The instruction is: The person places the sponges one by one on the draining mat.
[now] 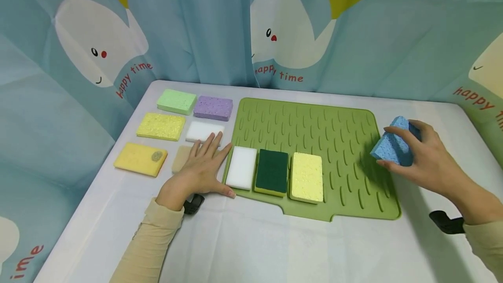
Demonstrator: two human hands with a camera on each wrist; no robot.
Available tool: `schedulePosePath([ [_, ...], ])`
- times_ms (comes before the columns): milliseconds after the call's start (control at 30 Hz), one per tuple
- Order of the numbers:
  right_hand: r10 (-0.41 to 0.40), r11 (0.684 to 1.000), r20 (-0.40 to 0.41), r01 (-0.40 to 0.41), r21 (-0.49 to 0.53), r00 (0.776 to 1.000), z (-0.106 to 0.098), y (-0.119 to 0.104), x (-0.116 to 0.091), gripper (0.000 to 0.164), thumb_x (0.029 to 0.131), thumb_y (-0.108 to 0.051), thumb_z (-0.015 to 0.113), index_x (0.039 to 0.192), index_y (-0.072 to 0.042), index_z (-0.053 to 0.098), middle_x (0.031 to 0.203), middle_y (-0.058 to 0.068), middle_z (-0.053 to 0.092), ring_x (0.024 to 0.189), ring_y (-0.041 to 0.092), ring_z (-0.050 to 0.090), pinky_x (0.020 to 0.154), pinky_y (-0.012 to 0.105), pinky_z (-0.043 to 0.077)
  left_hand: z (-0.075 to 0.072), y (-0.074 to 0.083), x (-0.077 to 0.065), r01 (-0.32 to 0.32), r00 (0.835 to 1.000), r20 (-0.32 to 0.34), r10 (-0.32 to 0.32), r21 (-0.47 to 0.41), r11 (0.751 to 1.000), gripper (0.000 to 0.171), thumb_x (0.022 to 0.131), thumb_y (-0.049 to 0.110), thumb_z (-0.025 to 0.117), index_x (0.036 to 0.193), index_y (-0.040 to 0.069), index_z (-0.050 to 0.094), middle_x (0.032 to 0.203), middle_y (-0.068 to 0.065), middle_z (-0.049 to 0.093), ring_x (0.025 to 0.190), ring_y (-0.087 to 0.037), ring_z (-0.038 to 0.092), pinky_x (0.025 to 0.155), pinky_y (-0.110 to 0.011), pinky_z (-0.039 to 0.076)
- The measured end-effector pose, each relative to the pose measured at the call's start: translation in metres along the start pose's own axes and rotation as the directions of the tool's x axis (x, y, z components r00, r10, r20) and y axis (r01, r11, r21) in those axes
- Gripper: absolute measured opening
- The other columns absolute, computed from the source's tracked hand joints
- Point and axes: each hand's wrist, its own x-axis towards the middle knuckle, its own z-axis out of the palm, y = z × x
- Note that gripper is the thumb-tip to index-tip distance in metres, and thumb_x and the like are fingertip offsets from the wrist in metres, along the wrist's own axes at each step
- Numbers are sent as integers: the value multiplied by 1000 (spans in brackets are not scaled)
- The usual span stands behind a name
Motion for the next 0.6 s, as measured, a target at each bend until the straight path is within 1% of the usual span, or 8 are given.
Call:
schedulePosePath([
  [133, -36, 999, 17, 36, -4, 999, 0, -11, 2, 79, 67, -27, 88, 137, -14, 54, 147, 40, 26, 124, 63, 32, 78, 76, 35, 0, 0, -1, 0, 1000, -3, 0, -8, 1000, 132, 62, 76, 76, 161, 15, 13, 167, -13, -12, 155, -33, -12, 122, -60, -4],
  [267, -68, 997, 47, 70, -26, 997, -2, -22, 3, 82, 66, -28, 88, 140, -18, 52, 150, 36, 26, 124, 59, 34, 76, 73, 39, -2, 1, -2, -7, 1000, -8, 7, -14, 1000, 132, 61, 75, 77, 161, 15, 15, 167, -14, -10, 155, -34, -11, 122, -61, -3],
  [367, -102, 994, 54, 104, -35, 993, -1, -28, 3, 85, 65, -30, 89, 140, -22, 52, 150, 34, 27, 123, 56, 37, 75, 70, 41, -2, 2, -2, -7, 1000, -14, 7, -19, 1000, 132, 61, 75, 77, 160, 15, 15, 167, -15, -9, 155, -34, -10, 122, -61, -3],
  [500, -142, 989, 63, 144, -33, 988, 2, -34, 3, 88, 63, -33, 91, 142, -24, 52, 150, 33, 29, 123, 57, 38, 80, 71, 38, 0, 1, -2, -9, 1000, -21, 9, -20, 1000, 132, 61, 75, 77, 160, 15, 16, 167, -15, -9, 155, -34, -10, 122, -61, -3],
  [600, -177, 983, 62, 179, -32, 982, 4, -38, 3, 90, 61, -33, 91, 142, -24, 51, 149, 32, 31, 124, 56, 38, 83, 71, 37, 1, 0, -2, -12, 1000, -21, 11, -21, 1000, 132, 61, 75, 77, 160, 14, 16, 167, -15, -9, 155, -34, -10, 122, -62, -3],
])
